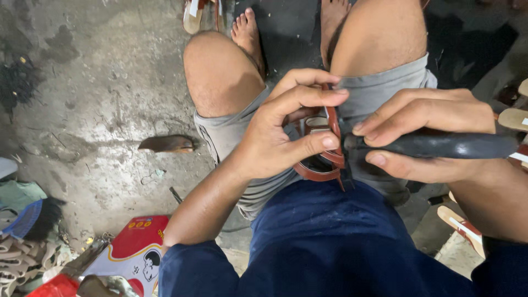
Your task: The person is assembling sandals by attaching black rubber soles to brown plastic upper parts. They use a heated tool to press the sole onto the upper, ensuring a secure bond. The process is repeated for multiple sandals.
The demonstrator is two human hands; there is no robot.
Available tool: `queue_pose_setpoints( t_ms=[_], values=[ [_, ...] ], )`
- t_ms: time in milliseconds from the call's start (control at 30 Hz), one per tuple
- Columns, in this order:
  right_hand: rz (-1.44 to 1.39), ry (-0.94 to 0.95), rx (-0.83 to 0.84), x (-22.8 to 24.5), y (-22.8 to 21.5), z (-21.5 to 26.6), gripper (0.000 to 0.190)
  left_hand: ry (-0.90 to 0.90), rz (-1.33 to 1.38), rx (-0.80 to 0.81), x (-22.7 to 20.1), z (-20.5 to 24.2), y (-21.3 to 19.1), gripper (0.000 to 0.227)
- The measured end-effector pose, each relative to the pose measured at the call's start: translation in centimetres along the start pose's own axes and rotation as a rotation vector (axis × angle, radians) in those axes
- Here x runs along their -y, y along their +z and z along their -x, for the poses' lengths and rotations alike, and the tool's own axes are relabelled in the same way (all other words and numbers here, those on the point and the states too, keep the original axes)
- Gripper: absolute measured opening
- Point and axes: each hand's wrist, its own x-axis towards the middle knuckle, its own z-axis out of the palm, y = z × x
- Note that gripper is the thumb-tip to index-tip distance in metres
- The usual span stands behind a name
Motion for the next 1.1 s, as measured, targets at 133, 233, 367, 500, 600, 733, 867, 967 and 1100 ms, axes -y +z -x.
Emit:
queue_pose_setpoints(
  t_ms=[133, 233, 367, 500, 600, 733, 867, 967, 1100],
  values=[
    [0.023, -0.127, 0.010, -0.2, -0.2, 0.0, 0.018, -0.005, 0.008, -0.013, 0.3, 0.2, 0.7, 0.037],
    [-0.020, -0.061, -0.001, 0.2, -0.1, -0.5, 0.020, 0.029, 0.024, 0.000, 0.0, 0.1, 0.9, 0.032],
    [-0.036, -0.063, -0.008, 0.5, -0.3, -0.4, 0.020, 0.075, -0.092, -0.036, -0.2, 0.2, 1.3, 0.030],
    [-0.037, -0.038, 0.009, 0.2, -0.4, 0.2, 0.020, 0.021, -0.051, 0.000, -0.1, 0.9, 1.3, 0.031],
    [-0.139, 0.077, 0.034, 0.5, -0.7, -0.5, 0.020, 0.022, -0.047, 0.019, -0.4, 0.5, 1.2, 0.029],
    [-0.199, 0.070, 0.173, 2.2, -1.4, -2.2, 0.019, 0.009, -0.039, 0.040, -1.8, 0.4, 1.4, 0.030],
    [-0.104, 0.003, 0.099, 3.4, -1.7, -2.1, 0.019, 0.091, -0.092, -0.012, -3.6, -0.2, 0.7, 0.053],
    [-0.141, -0.089, 0.026, 2.7, -0.3, -0.3, 0.019, 0.160, -0.129, -0.008, -3.6, -0.5, -0.5, 0.082],
    [-0.263, 0.094, -0.011, 0.2, 2.3, 2.3, 0.020, -0.011, -0.181, 0.098, -1.0, 0.1, -0.8, 0.081]
  ],
)
